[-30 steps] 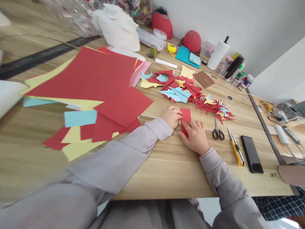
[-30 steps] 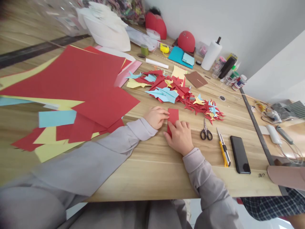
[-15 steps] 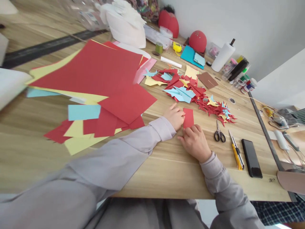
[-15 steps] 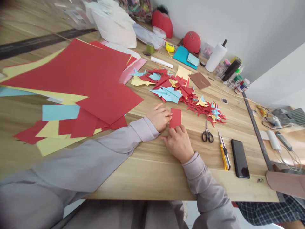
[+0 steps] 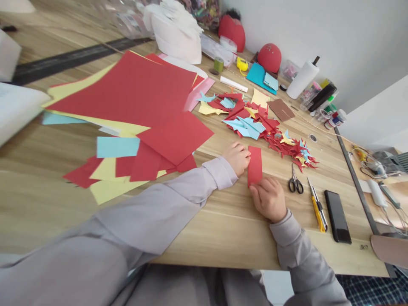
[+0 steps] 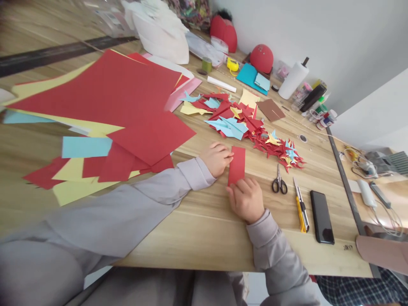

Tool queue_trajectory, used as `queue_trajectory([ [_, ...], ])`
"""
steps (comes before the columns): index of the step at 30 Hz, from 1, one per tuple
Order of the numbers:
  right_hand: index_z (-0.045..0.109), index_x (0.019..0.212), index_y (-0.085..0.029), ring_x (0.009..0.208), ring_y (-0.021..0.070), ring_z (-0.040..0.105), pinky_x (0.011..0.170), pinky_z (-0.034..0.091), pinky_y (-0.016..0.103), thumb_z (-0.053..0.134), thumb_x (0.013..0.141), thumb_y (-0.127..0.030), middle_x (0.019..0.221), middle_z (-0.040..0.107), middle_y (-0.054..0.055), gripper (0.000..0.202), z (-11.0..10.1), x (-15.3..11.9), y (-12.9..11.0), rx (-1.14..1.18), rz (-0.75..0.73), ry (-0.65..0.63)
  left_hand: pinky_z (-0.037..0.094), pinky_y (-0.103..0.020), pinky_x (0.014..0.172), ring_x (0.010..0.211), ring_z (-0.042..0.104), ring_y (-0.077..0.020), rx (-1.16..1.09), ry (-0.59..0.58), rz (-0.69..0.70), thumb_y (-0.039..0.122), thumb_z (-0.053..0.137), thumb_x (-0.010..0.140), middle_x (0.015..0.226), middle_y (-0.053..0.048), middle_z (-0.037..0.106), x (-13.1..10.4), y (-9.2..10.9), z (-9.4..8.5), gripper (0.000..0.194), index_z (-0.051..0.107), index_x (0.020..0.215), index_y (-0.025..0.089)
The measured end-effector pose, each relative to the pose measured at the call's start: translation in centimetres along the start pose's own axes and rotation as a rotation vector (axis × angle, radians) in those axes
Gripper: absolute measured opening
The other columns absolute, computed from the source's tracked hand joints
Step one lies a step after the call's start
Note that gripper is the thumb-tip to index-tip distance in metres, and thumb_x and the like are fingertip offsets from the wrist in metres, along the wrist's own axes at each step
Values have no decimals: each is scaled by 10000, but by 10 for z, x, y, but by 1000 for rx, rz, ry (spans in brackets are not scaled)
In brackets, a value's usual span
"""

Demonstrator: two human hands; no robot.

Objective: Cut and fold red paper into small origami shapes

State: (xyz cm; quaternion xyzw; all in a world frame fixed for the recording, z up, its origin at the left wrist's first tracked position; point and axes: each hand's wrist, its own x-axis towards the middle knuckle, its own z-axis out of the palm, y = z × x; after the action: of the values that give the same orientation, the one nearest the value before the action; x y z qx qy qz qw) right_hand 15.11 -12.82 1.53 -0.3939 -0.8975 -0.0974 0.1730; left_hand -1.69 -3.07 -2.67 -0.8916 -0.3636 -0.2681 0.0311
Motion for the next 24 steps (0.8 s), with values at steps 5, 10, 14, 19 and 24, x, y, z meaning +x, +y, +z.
queue_trajectory([
  [5,623,1081,-133,964,237,504,805,408,364,437,921,-230,1041,613,125,263,8,6,4,-11,164,-75,369,-432,862,967,547,-258,102,-11,15,193,515,814,1148,-97,665,0,3,0,269,685,1012,127],
  [10,601,1093,-146,934,236,480,787,394,364,426,923,-233,1060,584,120,259,12,9,0,-63,209,-172,386,-426,885,964,574,-273,105,-72,-11,200,516,811,1088,-147,678,1,23,-8,274,700,961,64],
  [14,603,1052,-157,919,233,459,782,381,355,437,923,-245,1027,563,113,228,9,11,-3,-98,210,-222,400,-410,917,1019,574,-279,135,-124,-76,203,493,833,1117,-186,658,-1,39,-13,305,690,993,34],
  [19,619,983,-164,891,233,443,764,375,349,437,923,-227,955,557,104,201,7,13,-5,-121,180,-257,379,-417,991,1181,512,-304,175,-188,-182,142,409,863,1252,-208,586,1,44,-11,379,623,1142,3],
  [24,618,965,-152,879,233,439,758,382,352,427,920,-195,954,554,105,201,6,14,-6,-129,166,-282,326,-433,1061,1275,429,-331,186,-283,-242,203,422,853,1355,-192,503,5,40,-9,466,541,1257,3],
])
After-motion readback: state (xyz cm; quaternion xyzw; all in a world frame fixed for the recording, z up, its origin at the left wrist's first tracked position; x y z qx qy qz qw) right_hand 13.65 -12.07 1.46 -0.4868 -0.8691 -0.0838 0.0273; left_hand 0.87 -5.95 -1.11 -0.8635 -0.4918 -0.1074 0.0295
